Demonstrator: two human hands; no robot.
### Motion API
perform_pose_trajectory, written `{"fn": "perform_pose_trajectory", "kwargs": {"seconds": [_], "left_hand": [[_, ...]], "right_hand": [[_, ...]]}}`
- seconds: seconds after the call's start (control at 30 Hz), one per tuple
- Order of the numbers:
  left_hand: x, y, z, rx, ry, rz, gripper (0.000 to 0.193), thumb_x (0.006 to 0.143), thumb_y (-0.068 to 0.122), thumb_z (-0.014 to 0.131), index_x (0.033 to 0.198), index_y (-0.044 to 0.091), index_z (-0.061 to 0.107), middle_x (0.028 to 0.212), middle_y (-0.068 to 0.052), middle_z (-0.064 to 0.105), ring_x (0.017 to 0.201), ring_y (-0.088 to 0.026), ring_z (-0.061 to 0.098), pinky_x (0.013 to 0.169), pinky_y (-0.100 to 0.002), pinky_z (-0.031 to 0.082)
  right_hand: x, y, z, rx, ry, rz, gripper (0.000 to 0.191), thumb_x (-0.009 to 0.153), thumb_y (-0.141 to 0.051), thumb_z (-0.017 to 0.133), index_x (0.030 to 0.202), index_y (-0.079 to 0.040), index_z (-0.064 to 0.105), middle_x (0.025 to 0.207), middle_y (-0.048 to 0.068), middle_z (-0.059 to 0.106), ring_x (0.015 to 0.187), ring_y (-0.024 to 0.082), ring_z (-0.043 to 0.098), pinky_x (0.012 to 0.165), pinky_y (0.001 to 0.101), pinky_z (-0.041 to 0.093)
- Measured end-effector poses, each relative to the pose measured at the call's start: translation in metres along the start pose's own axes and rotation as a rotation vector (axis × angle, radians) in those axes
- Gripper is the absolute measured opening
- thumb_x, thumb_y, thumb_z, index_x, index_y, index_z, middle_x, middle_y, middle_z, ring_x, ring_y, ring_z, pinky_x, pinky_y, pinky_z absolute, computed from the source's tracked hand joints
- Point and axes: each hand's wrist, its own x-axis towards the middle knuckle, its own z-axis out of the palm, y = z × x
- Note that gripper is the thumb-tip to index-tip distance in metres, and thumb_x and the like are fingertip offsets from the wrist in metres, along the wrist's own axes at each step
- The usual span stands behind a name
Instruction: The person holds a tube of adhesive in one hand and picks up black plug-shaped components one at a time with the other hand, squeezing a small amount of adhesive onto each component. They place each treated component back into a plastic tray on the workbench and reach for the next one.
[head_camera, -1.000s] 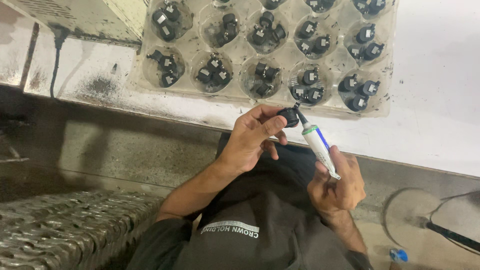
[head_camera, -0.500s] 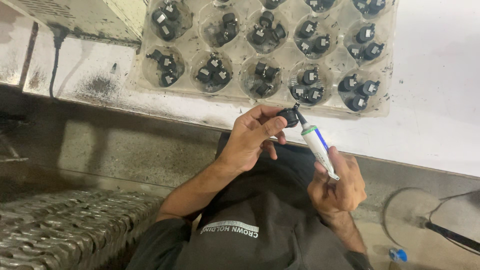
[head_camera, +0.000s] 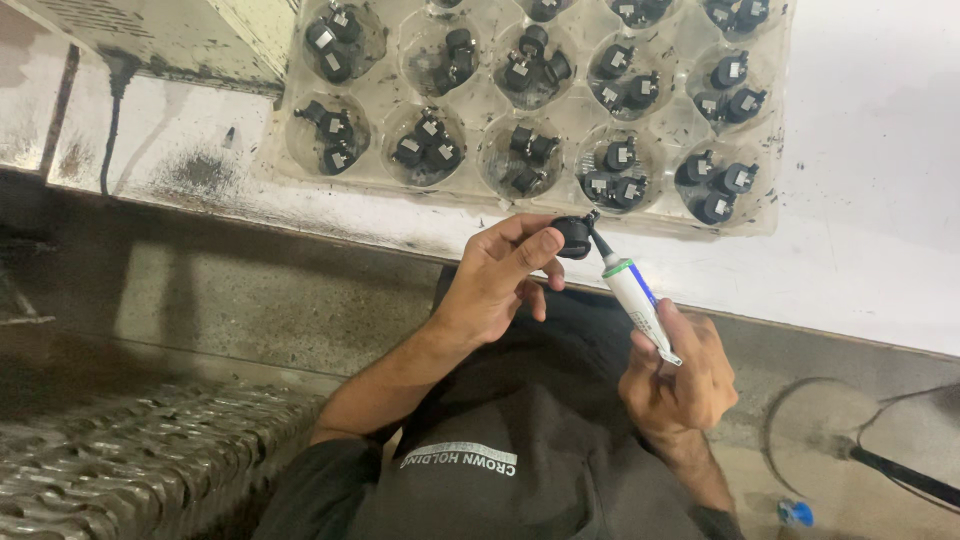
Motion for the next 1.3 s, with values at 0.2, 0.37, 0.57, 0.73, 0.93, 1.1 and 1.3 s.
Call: {"fn": "perform_pose_trajectory", "kwargs": {"seconds": [0.2, 0.37, 0.57, 0.73, 0.93, 1.1, 1.3], "left_hand": [[0.001, 0.007, -0.001, 0.034, 0.008, -0.027, 0.043, 0.099, 0.027, 0.074, 0.126, -0.004, 0.062, 0.103, -0.008, 0.068, 0.080, -0.013, 0.066, 0.043, -0.022, 0.052], [0.061, 0.049, -0.031, 0.385, -0.054, 0.009, 0.046, 0.092, 0.024, 0.078, 0.130, 0.004, 0.064, 0.106, -0.006, 0.069, 0.082, -0.011, 0.065, 0.044, -0.022, 0.053], [0.226, 0.097, -0.074, 1.480, 0.206, 0.714, 0.029, 0.086, 0.034, 0.082, 0.104, 0.012, 0.076, 0.096, -0.004, 0.079, 0.090, -0.021, 0.072, 0.075, -0.042, 0.059], [0.304, 0.095, -0.090, 1.905, 0.460, 0.973, 0.028, 0.078, 0.033, 0.085, 0.095, 0.012, 0.077, 0.088, -0.010, 0.074, 0.088, -0.034, 0.068, 0.071, -0.054, 0.054], [0.321, 0.098, -0.091, 2.059, 0.470, 0.933, 0.026, 0.077, 0.033, 0.085, 0.087, 0.011, 0.078, 0.102, -0.009, 0.071, 0.111, -0.035, 0.057, 0.080, -0.053, 0.052], [0.319, 0.099, -0.084, 2.091, 0.479, 0.747, 0.025, 0.079, 0.030, 0.082, 0.092, 0.009, 0.078, 0.104, -0.010, 0.069, 0.114, -0.035, 0.053, 0.089, -0.053, 0.050], [0.312, 0.085, -0.079, 1.999, 0.498, 0.763, 0.027, 0.096, 0.032, 0.069, 0.098, 0.006, 0.076, 0.104, -0.012, 0.069, 0.111, -0.036, 0.056, 0.084, -0.052, 0.055]], "right_hand": [[-0.006, 0.003, 0.000, -0.026, -0.030, -0.007, 0.025, 0.106, -0.003, 0.069, 0.127, 0.009, 0.062, 0.101, 0.023, 0.071, 0.085, 0.032, 0.070, 0.069, 0.0374, 0.056], [-0.007, 0.014, 0.002, -0.083, -0.029, 0.144, 0.028, 0.098, -0.002, 0.070, 0.124, 0.008, 0.066, 0.086, 0.019, 0.068, 0.070, 0.023, 0.065, 0.062, 0.0336, 0.048], [-0.008, 0.016, 0.000, 0.082, 0.043, 0.288, 0.025, 0.111, -0.004, 0.064, 0.134, 0.007, 0.063, 0.098, 0.017, 0.070, 0.076, 0.017, 0.065, 0.070, 0.0248, 0.051], [-0.007, 0.017, -0.003, 0.063, 0.093, 0.285, 0.028, 0.109, -0.007, 0.065, 0.133, 0.008, 0.062, 0.100, 0.018, 0.071, 0.082, 0.018, 0.068, 0.072, 0.0245, 0.053], [-0.007, 0.014, -0.015, 0.128, 0.139, 0.405, 0.030, 0.113, -0.010, 0.062, 0.135, 0.010, 0.061, 0.113, 0.019, 0.070, 0.096, 0.022, 0.074, 0.083, 0.0276, 0.058], [-0.005, 0.018, -0.010, 0.269, 0.205, 0.480, 0.037, 0.114, -0.015, 0.060, 0.140, 0.012, 0.058, 0.113, 0.019, 0.069, 0.101, 0.022, 0.072, 0.089, 0.0311, 0.060], [-0.003, 0.023, -0.011, 0.364, 0.271, 0.600, 0.046, 0.117, -0.023, 0.054, 0.146, 0.012, 0.053, 0.111, 0.021, 0.070, 0.099, 0.020, 0.069, 0.089, 0.0328, 0.058]]}}
